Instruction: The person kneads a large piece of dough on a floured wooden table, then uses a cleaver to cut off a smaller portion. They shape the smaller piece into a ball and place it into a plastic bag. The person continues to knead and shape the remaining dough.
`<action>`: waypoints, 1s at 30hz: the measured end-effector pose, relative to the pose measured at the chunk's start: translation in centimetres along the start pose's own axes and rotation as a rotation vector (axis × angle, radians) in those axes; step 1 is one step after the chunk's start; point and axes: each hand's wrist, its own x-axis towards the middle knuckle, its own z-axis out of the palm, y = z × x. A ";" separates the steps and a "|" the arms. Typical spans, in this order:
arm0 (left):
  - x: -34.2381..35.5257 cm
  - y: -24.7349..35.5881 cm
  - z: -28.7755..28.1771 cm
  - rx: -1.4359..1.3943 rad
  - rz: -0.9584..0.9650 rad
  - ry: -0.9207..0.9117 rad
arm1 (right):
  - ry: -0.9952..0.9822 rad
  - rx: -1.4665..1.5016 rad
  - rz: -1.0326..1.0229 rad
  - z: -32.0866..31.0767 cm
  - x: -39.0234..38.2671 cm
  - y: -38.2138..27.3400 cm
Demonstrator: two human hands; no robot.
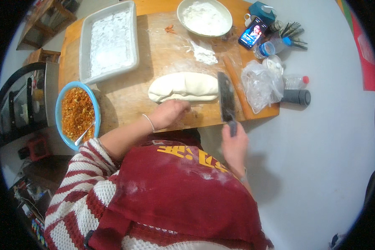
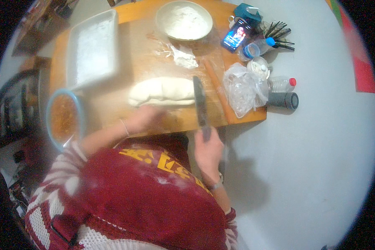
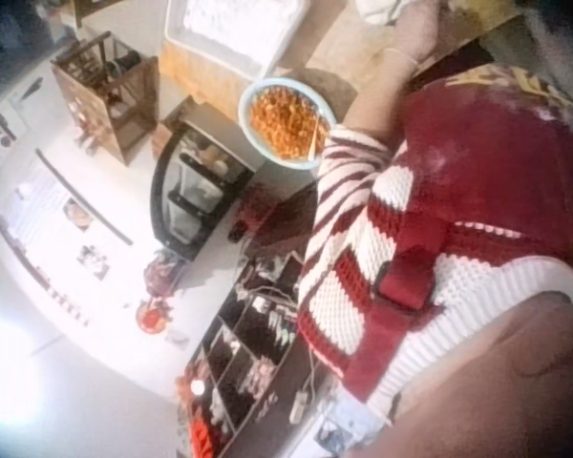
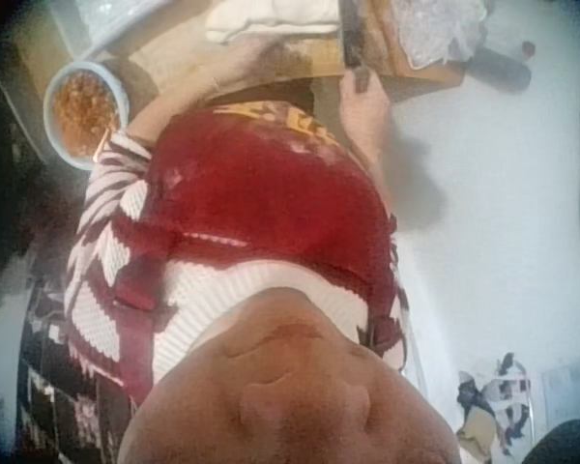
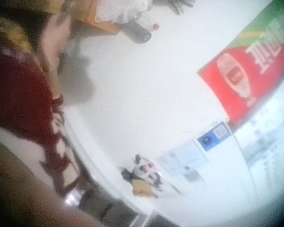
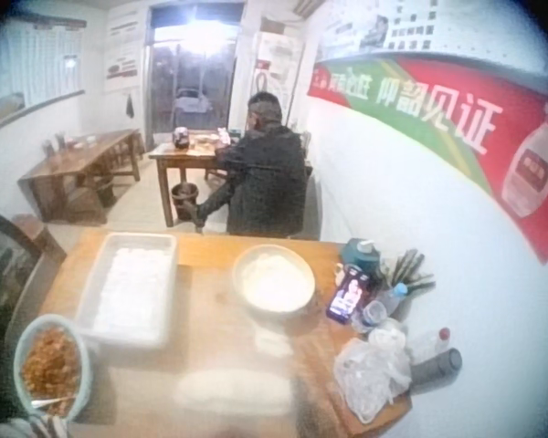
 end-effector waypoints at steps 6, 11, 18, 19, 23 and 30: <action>-0.6 -2.1 -1.2 0.009 -0.177 0.389 | -0.128 -0.001 -0.061 4.4 0.6 -2.9; 0.9 -3.4 -2.7 -0.147 -0.035 0.639 | -0.184 0.015 -0.050 6.0 0.0 -3.4; 6.0 -4.7 -2.5 0.093 -0.034 0.586 | -0.190 -0.009 -0.032 7.4 0.2 -3.3; 6.3 -4.7 -2.3 0.124 -0.094 0.502 | -0.209 -0.024 -0.025 7.5 0.4 -3.4; 6.6 -4.8 -1.8 0.281 -0.141 0.314 | -0.306 -0.072 -0.003 7.5 1.3 -4.2; 7.4 -5.1 -1.5 0.241 -0.225 0.310 | -0.345 -0.133 0.005 9.1 4.0 -4.6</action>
